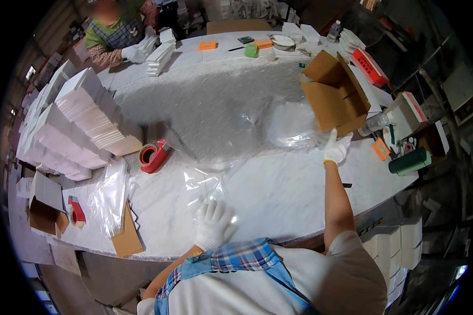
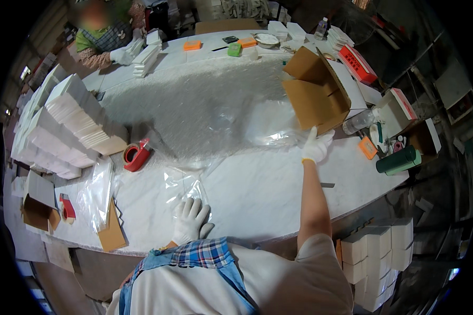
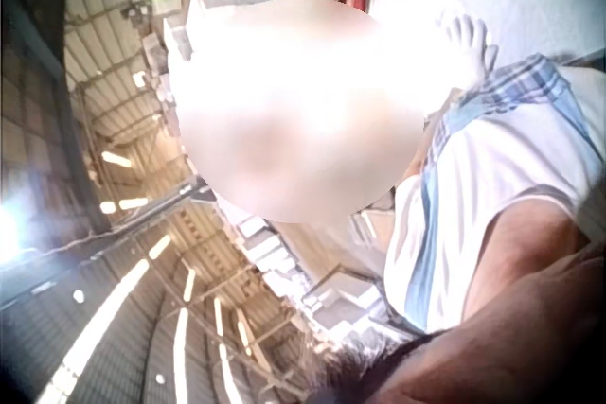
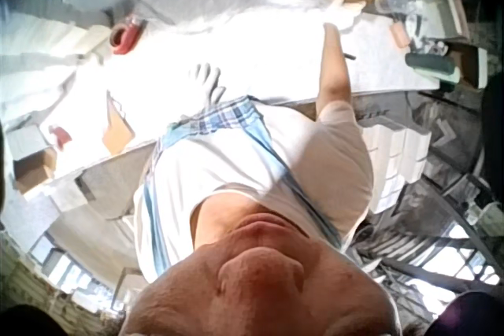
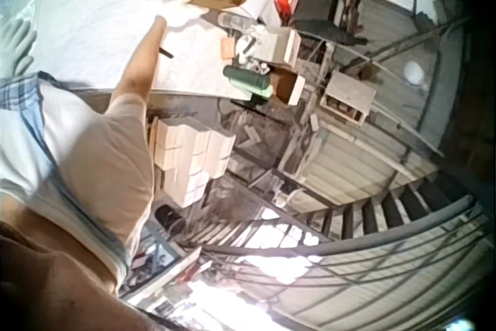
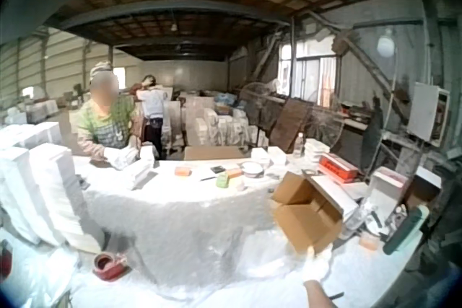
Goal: The person assembles a cardboard box, places white rectangular items inside, seals it with tape, and stacks it on a pallet. The person then wraps individual white items in plastic film and places them into another box.
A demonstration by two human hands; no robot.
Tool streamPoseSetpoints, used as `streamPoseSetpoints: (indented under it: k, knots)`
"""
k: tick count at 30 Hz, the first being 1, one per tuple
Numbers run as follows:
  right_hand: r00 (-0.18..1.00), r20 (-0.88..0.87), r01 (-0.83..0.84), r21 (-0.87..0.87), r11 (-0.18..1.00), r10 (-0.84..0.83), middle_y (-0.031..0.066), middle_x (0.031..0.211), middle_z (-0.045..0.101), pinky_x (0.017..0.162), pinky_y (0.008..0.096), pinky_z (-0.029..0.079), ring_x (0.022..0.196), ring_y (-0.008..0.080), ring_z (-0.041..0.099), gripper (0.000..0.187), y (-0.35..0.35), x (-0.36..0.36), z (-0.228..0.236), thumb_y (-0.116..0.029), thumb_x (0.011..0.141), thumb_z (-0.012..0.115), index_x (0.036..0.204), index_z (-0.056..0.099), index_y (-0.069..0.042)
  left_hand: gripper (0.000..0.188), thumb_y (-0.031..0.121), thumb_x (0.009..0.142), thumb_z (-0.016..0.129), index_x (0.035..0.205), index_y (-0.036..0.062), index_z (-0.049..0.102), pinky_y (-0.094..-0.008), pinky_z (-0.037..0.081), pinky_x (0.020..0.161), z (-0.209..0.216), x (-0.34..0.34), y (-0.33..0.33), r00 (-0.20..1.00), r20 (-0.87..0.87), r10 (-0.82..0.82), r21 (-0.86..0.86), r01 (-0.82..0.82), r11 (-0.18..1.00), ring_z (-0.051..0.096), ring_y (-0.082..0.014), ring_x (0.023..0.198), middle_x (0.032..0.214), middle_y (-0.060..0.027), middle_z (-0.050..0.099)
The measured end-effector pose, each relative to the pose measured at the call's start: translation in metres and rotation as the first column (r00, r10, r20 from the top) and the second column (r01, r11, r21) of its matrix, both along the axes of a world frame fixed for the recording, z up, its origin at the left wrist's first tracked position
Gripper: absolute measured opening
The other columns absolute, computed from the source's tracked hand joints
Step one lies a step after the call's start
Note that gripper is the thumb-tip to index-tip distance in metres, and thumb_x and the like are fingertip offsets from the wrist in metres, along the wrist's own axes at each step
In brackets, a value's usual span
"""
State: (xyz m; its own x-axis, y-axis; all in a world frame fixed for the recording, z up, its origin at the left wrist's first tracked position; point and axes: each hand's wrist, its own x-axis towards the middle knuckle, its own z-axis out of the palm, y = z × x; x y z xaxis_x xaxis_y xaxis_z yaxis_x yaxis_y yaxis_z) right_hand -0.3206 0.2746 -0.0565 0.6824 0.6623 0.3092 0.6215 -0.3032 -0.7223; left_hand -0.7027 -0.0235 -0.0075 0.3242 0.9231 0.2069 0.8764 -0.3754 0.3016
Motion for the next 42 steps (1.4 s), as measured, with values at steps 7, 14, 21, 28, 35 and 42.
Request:
streamPoseSetpoints:
  k: [7, 14, 21, 28, 35, 42]
  knots:
    - [0.988, 0.085, -0.144, 0.265, 0.954, 0.125, 0.0228, 0.152, 0.05, 0.107, 0.0429, 0.048, 0.133, 0.036, 0.054, 0.075, -0.043, -0.059, 0.007, -0.041, 0.098, 0.068, 0.156, 0.041, -0.002, 0.05, 0.039, 0.081, 0.072, 0.12, 0.0088, 0.062, -0.0518, 0.041, 0.098, -0.004, -0.01, -0.005, 0.999, -0.038, 0.028, 0.013, -0.027, 1.0, 0.052, -0.0371, 0.116, 0.121, -0.0168, 0.056]
    - [0.378, -0.012, -0.859, -0.377, 0.346, 0.926, 0.016, 0.156, 0.049, 0.109, 0.0405, 0.046, 0.131, 0.0322, 0.056, 0.083, -0.144, -0.256, 0.042, -0.05, 0.094, 0.068, 0.16, 0.036, -0.011, 0.057, 0.042, 0.088, 0.069, 0.132, 0.0066, 0.057, -0.0556, 0.041, 0.101, -0.016, -0.019, -0.015, 0.999, -0.02, 0.031, -0.093, -0.033, 0.995, 0.049, -0.0411, 0.125, 0.133, -0.0201, 0.054]
    - [0.11, 0.124, -0.845, -0.511, 0.158, 0.986, 0.0232, 0.134, 0.063, 0.102, 0.0501, 0.049, 0.12, 0.0419, 0.062, 0.083, -0.129, -0.388, 0.04, -0.047, 0.09, 0.064, 0.16, 0.032, -0.017, 0.057, 0.04, 0.086, 0.071, 0.127, 0.0025, 0.057, -0.0588, 0.036, 0.108, -0.024, -0.016, -0.01, 1.0, 0.016, 0.018, 0.035, -0.019, 0.999, 0.05, -0.0412, 0.121, 0.128, -0.0215, 0.055]
    - [0.803, -0.1, -0.574, -0.4, 0.715, 0.588, 0.0285, 0.103, 0.074, 0.088, 0.054, 0.054, 0.097, 0.0465, 0.071, 0.09, -0.007, -0.276, 0.042, -0.029, 0.088, 0.067, 0.161, 0.016, -0.013, 0.05, 0.038, 0.088, 0.069, 0.123, 0.0047, 0.059, -0.0609, 0.031, 0.112, -0.012, -0.016, 0.0, 1.0, 0.017, -0.009, -0.041, 0.009, 0.999, 0.051, -0.0406, 0.117, 0.119, -0.0201, 0.057]
    - [0.712, -0.406, -0.699, -0.343, 0.627, 0.572, 0.0217, 0.096, 0.076, 0.081, 0.051, 0.053, 0.089, 0.0402, 0.072, 0.045, 0.036, -0.215, -0.053, -0.03, 0.087, 0.071, 0.12, 0.067, 0.001, 0.057, 0.04, 0.089, 0.068, 0.132, 0.0039, 0.057, -0.0585, 0.035, 0.111, -0.017, -0.015, -0.003, 1.0, 0.01, -0.013, -0.06, 0.014, 0.998, 0.049, -0.0428, 0.125, 0.132, -0.0226, 0.053]
    - [0.478, -0.264, -0.871, -0.016, 0.491, 0.838, 0.0158, 0.095, 0.075, 0.076, 0.0453, 0.055, 0.09, 0.0358, 0.072, 0.028, -0.045, -0.323, 0.006, -0.036, 0.092, 0.065, 0.106, 0.078, -0.015, 0.064, 0.045, 0.088, 0.069, 0.134, 0.003, 0.057, -0.059, 0.037, 0.111, -0.024, -0.024, 0.0, 1.0, -0.005, -0.003, -0.138, 0.003, 0.99, 0.048, -0.0456, 0.131, 0.137, -0.0237, 0.054]
